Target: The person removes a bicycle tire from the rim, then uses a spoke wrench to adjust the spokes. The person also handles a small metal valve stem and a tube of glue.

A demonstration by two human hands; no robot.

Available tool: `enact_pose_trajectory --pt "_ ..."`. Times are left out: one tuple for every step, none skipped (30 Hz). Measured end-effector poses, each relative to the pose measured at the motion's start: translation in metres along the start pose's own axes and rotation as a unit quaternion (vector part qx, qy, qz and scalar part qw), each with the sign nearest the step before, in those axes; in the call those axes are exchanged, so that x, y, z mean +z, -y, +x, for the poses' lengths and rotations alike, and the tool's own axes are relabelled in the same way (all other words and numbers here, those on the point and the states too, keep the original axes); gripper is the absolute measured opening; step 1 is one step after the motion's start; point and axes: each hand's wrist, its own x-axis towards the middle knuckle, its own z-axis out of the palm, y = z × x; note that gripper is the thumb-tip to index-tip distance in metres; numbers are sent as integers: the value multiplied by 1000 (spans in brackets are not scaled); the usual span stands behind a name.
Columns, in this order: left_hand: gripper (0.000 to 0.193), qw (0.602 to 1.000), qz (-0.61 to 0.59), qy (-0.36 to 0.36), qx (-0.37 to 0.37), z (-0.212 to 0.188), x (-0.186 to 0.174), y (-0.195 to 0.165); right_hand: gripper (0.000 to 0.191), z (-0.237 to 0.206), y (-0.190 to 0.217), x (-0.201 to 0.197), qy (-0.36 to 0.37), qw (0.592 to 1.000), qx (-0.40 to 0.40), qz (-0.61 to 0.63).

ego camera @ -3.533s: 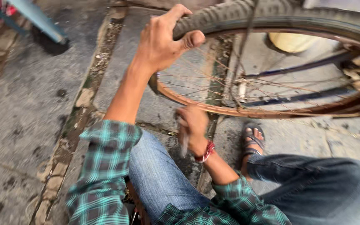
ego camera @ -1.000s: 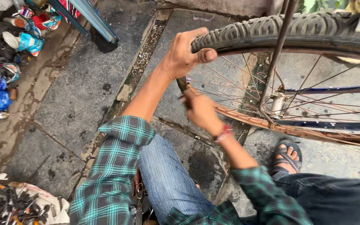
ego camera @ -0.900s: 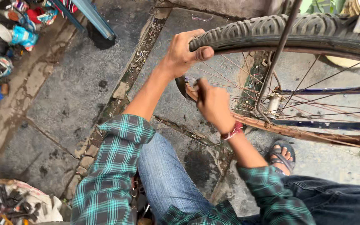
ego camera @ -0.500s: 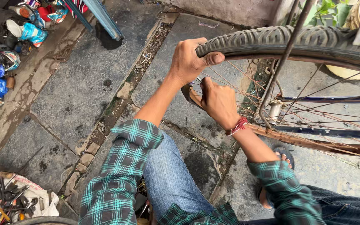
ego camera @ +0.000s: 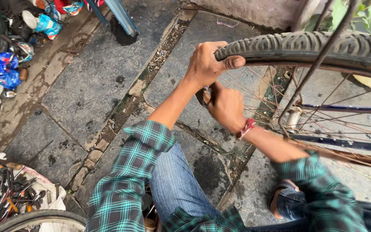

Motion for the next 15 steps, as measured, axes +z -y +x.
enact_pose_trajectory --pt "90 1000 6 3 -2 1 0 0 23 1 8 10 9 982 83 172" --pt "90 1000 9 9 -5 2 -1 1 28 0 15 18 17 926 167 337" --pt "89 1000 10 14 -9 3 0 1 24 -3 22 24 10 866 244 436" --pt "90 1000 14 17 -11 2 0 2 21 -6 33 31 0 790 316 526" --pt "90 1000 19 19 -10 3 -1 3 18 -6 42 36 -10 699 378 607" --pt "90 999 28 19 -8 4 -3 4 18 -4 51 39 -29 663 392 637" --pt "90 1000 18 24 -5 5 -4 5 17 -3 59 42 -46 624 407 666" --pt "91 1000 6 30 -6 6 -5 7 17 -3 66 43 -61 581 427 691" --pt "91 999 -5 35 -9 6 -5 8 17 -1 72 44 -71 558 441 700" --pt "91 999 -4 43 -11 8 -5 10 17 3 76 44 -82 535 452 709" --pt "92 999 -4 51 -13 11 -4 12 17 7 79 46 -94 511 465 717" --pt "92 998 -5 60 -16 13 -3 14 20 9 81 49 -102 496 468 724" --pt "93 997 -8 71 -12 17 -2 16 23 14 82 52 -111 481 469 732" --pt "94 996 -11 83 -7 20 -1 18 26 19 81 57 -121 467 469 740" --pt "95 995 -14 94 -4 22 0 20 26 22 80 63 -132 459 453 753"
